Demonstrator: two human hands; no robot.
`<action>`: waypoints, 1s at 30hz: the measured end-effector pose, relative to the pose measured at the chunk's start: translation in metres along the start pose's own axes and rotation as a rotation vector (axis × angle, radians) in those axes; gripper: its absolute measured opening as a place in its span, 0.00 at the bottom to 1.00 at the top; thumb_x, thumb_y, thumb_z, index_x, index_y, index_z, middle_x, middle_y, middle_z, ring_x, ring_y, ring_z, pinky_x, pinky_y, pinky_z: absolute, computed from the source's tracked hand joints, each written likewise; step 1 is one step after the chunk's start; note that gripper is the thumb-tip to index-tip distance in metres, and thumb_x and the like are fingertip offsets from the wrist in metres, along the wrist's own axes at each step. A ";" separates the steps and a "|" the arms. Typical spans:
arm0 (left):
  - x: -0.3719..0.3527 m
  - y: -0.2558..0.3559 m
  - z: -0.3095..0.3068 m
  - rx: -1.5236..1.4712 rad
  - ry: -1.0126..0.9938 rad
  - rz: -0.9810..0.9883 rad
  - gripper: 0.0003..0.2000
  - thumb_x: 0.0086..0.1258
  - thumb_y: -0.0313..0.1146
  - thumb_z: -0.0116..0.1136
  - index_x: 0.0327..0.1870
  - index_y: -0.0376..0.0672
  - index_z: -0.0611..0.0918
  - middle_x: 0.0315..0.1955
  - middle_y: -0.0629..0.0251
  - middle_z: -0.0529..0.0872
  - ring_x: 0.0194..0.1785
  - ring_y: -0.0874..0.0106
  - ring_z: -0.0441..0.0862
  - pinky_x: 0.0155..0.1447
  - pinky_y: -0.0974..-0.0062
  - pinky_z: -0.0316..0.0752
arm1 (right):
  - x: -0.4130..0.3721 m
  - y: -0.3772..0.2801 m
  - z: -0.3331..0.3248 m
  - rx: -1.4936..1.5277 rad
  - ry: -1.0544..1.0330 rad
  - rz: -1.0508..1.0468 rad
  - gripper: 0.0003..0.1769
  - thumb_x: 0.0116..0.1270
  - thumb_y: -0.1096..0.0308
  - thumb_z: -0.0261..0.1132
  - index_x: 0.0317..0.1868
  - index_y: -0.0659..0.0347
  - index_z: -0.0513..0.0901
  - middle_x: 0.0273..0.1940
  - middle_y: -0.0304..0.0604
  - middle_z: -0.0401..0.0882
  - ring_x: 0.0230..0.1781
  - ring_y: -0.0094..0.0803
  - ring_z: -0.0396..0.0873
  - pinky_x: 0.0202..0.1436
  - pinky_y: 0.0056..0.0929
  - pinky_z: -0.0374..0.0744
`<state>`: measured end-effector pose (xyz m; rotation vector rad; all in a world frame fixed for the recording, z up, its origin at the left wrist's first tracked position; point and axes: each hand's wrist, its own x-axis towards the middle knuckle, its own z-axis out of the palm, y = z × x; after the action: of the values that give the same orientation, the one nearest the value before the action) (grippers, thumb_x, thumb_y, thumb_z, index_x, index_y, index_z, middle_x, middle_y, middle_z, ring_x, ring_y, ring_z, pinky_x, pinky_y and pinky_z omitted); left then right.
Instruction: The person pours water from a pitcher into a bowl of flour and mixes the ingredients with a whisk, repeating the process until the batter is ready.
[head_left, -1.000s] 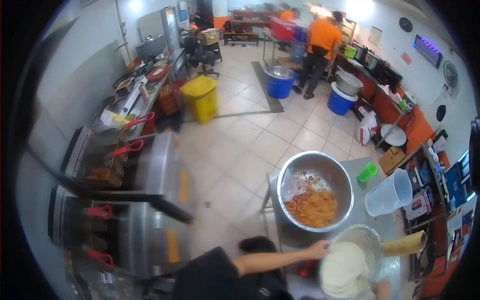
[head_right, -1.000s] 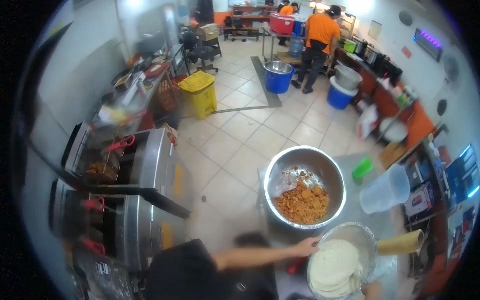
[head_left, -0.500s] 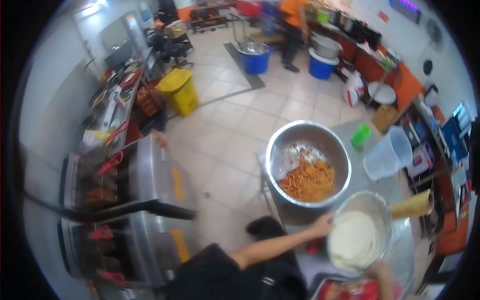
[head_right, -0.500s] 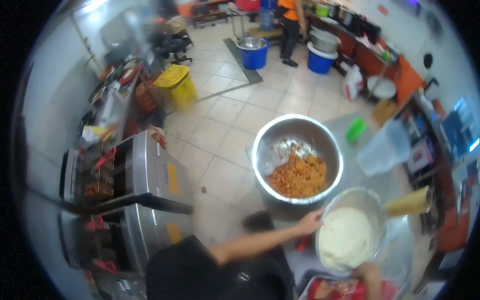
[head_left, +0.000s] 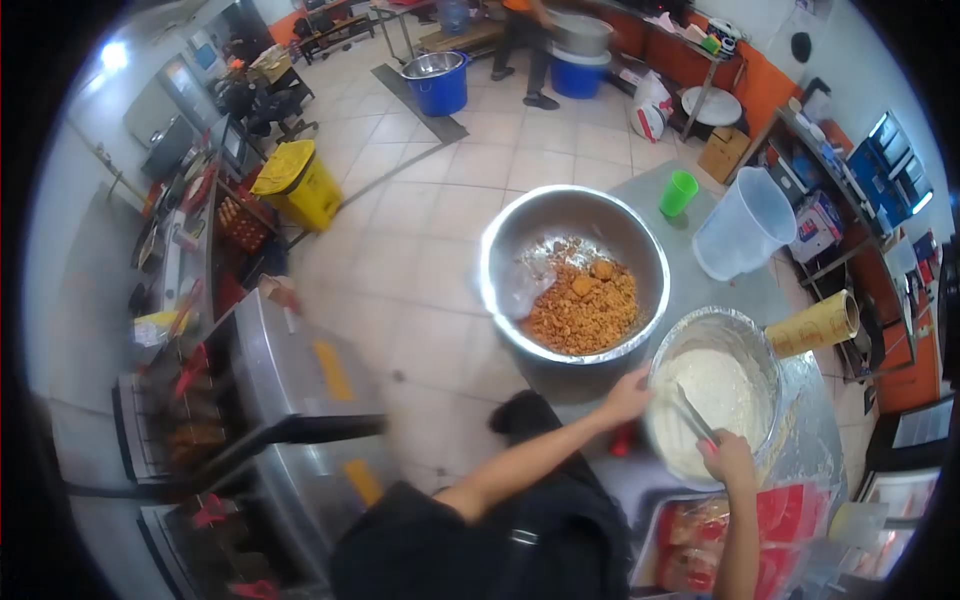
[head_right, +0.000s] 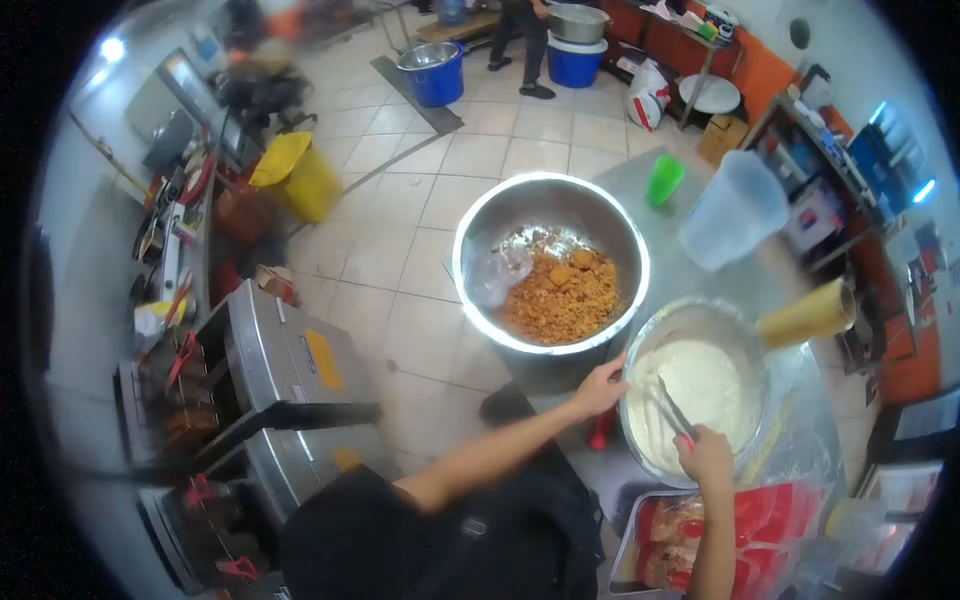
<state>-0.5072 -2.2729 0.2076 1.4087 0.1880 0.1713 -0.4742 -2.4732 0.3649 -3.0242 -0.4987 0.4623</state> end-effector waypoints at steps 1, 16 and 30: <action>0.001 0.005 0.000 -0.003 -0.016 -0.013 0.29 0.59 0.27 0.50 0.66 0.41 0.62 0.44 0.58 0.80 0.43 0.72 0.77 0.50 0.77 0.70 | -0.013 0.003 -0.014 0.034 -0.088 0.021 0.20 0.52 0.53 0.63 0.39 0.60 0.80 0.32 0.56 0.79 0.38 0.50 0.78 0.44 0.44 0.75; 0.004 0.009 0.004 -0.106 -0.029 -0.150 0.23 0.60 0.26 0.48 0.58 0.32 0.70 0.48 0.57 0.80 0.49 0.72 0.76 0.53 0.77 0.70 | -0.007 0.039 0.033 0.083 -0.049 0.388 0.24 0.60 0.52 0.56 0.44 0.67 0.77 0.37 0.60 0.79 0.41 0.52 0.78 0.47 0.44 0.74; 0.014 -0.002 -0.002 -0.118 -0.124 -0.179 0.26 0.65 0.25 0.47 0.66 0.41 0.61 0.52 0.64 0.76 0.42 0.77 0.78 0.39 0.80 0.76 | 0.011 0.047 0.016 0.113 -0.186 0.395 0.27 0.61 0.51 0.55 0.45 0.71 0.74 0.43 0.63 0.77 0.47 0.53 0.76 0.51 0.42 0.74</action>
<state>-0.4937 -2.2683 0.2049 1.2738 0.1972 -0.0527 -0.4545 -2.5145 0.3423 -2.9799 0.1249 0.7659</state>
